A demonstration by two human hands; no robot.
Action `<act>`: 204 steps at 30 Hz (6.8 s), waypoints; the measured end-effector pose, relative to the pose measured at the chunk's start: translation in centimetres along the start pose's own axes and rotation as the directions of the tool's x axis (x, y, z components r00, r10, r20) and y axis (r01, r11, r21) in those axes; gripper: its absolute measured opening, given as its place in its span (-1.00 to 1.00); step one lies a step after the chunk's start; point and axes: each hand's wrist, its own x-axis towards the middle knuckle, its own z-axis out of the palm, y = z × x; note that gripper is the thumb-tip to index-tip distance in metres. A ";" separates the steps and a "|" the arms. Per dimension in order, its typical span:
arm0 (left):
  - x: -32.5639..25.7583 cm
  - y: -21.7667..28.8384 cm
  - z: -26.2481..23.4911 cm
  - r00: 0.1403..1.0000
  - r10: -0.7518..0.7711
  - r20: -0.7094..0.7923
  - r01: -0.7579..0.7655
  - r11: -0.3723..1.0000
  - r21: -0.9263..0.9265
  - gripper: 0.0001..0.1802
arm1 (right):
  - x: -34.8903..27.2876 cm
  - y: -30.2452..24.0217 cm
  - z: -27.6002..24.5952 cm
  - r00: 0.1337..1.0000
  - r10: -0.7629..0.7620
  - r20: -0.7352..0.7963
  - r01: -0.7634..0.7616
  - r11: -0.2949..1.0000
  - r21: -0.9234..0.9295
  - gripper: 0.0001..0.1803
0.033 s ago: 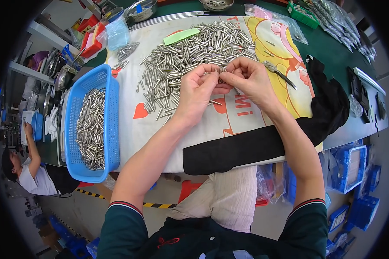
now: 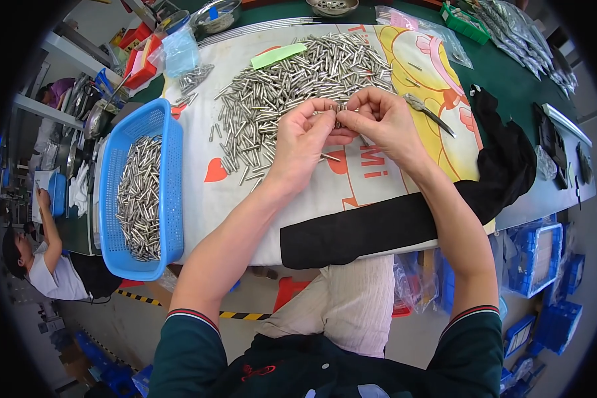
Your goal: Sorting and inspecting small cylindrical metal pins at a manufacturing workstation.
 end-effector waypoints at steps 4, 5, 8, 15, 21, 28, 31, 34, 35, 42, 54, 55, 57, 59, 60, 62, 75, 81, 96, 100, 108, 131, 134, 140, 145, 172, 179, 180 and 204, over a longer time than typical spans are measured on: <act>-0.2 0.1 -0.2 0.999 -0.036 0.028 0.037 0.999 -0.039 -0.80 | 0.2 0.1 0.1 1.000 -0.019 -0.003 0.019 0.999 0.028 -0.78; -0.2 0.1 -0.1 0.998 -0.057 0.034 0.058 0.997 -0.053 -0.79 | 0.1 0.1 0.0 1.000 -0.029 0.000 0.029 0.999 0.026 -0.78; -0.3 0.3 -0.1 0.995 -0.089 0.042 0.093 0.992 -0.081 -0.78 | 0.1 0.1 0.1 1.000 -0.022 0.009 0.022 0.999 0.047 -0.78; -0.3 1.0 0.0 0.963 -0.248 0.108 0.265 0.947 -0.181 -0.76 | 0.2 0.3 0.0 1.000 0.012 0.011 -0.012 0.999 0.033 -0.79; -0.3 1.0 -0.2 0.944 -0.285 0.165 0.320 0.913 -0.253 -0.74 | 0.1 0.1 0.2 0.999 0.013 0.030 -0.013 1.000 0.024 -0.78; -0.2 1.0 -0.4 0.931 -0.300 0.210 0.347 0.905 -0.245 -0.73 | 0.1 0.1 0.1 0.999 0.023 0.046 -0.022 0.999 -0.027 -0.77; -0.2 0.9 -0.6 0.927 -0.307 0.217 0.353 0.909 -0.222 -0.71 | 0.1 0.3 0.1 0.998 0.025 0.050 -0.023 0.999 -0.036 -0.77; -0.1 0.9 -0.7 0.920 -0.319 0.229 0.366 0.908 -0.206 -0.69 | 0.1 0.4 0.1 0.998 0.028 0.048 -0.027 0.999 -0.029 -0.77; -0.1 0.9 -0.7 0.915 -0.327 0.235 0.376 0.903 -0.208 -0.69 | 0.2 0.6 0.0 0.998 0.029 0.051 -0.027 0.999 -0.040 -0.77; 0.0 0.5 -0.9 0.909 -0.347 0.233 0.398 0.888 -0.232 -0.71 | 0.1 0.5 0.0 0.998 0.029 0.055 -0.025 0.998 -0.061 -0.79; -0.2 0.4 -1.0 0.848 -0.451 0.278 0.529 0.742 -0.411 -0.70 | 0.1 0.7 -0.3 0.995 0.057 0.087 -0.050 0.995 -0.087 -0.81; -0.2 0.4 -1.0 0.841 -0.464 0.279 0.541 0.726 -0.425 -0.70 | 0.1 0.6 -0.2 0.994 0.059 0.090 -0.051 0.995 -0.089 -0.81; -0.3 0.3 -1.2 0.834 -0.476 0.279 0.552 0.708 -0.441 -0.69 | 0.1 0.5 -0.1 0.991 0.081 0.105 -0.073 0.995 -0.073 -0.82; -0.2 0.1 -1.3 0.813 -0.478 0.333 0.582 0.644 -0.497 -0.69 | 0.2 0.7 -0.4 0.989 0.087 0.119 -0.077 0.993 -0.089 -0.83; -0.2 0.0 -1.2 0.812 -0.479 0.334 0.583 0.642 -0.497 -0.69 | 0.2 0.7 -0.6 0.987 0.092 0.133 -0.078 0.992 -0.104 -0.83; -0.2 0.2 -1.0 0.811 -0.509 0.289 0.584 0.667 -0.463 -0.70 | 0.2 0.6 -0.5 0.983 0.111 0.149 -0.096 0.990 -0.106 -0.83; -0.3 0.4 -0.7 0.825 -0.504 0.256 0.565 0.721 -0.401 -0.71 | -0.1 0.0 -0.5 0.980 0.141 0.137 -0.129 0.987 -0.093 -0.80; -0.5 0.7 -0.2 0.883 -0.414 0.219 0.466 0.827 -0.315 -0.68 | -0.3 0.4 -0.1 0.997 0.042 0.065 -0.042 0.999 0.005 -0.73; 0.3 -0.6 -2.1 0.887 -0.376 0.267 0.461 0.702 -0.542 -0.73 | -0.2 0.6 0.7 0.890 -0.454 0.050 0.441 0.827 -0.348 -0.70; 0.1 0.0 -1.1 0.892 -0.407 0.197 0.444 0.709 -0.548 -0.72 | -0.5 0.5 0.8 0.734 -0.654 0.186 0.612 0.517 -0.598 -0.70; 0.2 -1.1 -2.0 0.893 -0.341 0.294 0.448 0.735 -0.509 -0.76 | -0.7 0.4 0.4 0.709 -0.680 0.188 0.614 0.464 -0.639 -0.75; -0.9 0.1 0.1 0.967 -0.162 0.197 0.204 0.956 -0.213 -0.71 | -0.2 1.3 0.8 0.906 -0.423 0.007 0.412 0.880 -0.236 -0.82; -0.8 -0.2 0.0 0.977 -0.156 0.143 0.180 0.968 -0.175 -0.70 | -0.4 1.3 0.9 0.885 -0.466 0.003 0.447 0.846 -0.290 -0.80; -0.7 -0.7 0.0 0.953 -0.279 0.121 0.303 0.901 -0.311 -0.76 | -0.3 1.7 1.0 0.889 -0.459 0.012 0.439 0.843 -0.312 -0.77; -0.2 -0.9 -1.0 0.915 -0.284 0.286 0.380 0.846 -0.375 -0.78 | -0.5 1.1 0.3 0.889 -0.445 0.109 0.451 0.808 -0.378 -0.81; -0.7 -0.1 0.8 0.997 -0.068 0.044 0.062 0.990 0.128 -0.68 | -0.6 0.1 0.2 0.994 -0.088 0.071 0.090 0.995 -0.031 -0.80; -0.6 -0.7 0.9 0.998 -0.001 0.067 -0.012 0.981 0.195 -0.69 | -0.6 -0.2 0.2 1.000 -0.008 0.025 0.007 0.998 0.058 -0.82; -0.5 -0.8 0.7 0.998 0.000 0.061 -0.011 0.981 0.191 -0.69 | -0.5 -0.2 0.3 1.000 -0.002 0.017 0.001 0.998 0.068 -0.82; -0.8 -0.6 1.1 0.999 -0.045 0.008 0.044 0.994 0.102 -0.76 | -0.9 0.6 0.9 0.922 -0.363 -0.137 0.318 0.910 -0.267 -0.84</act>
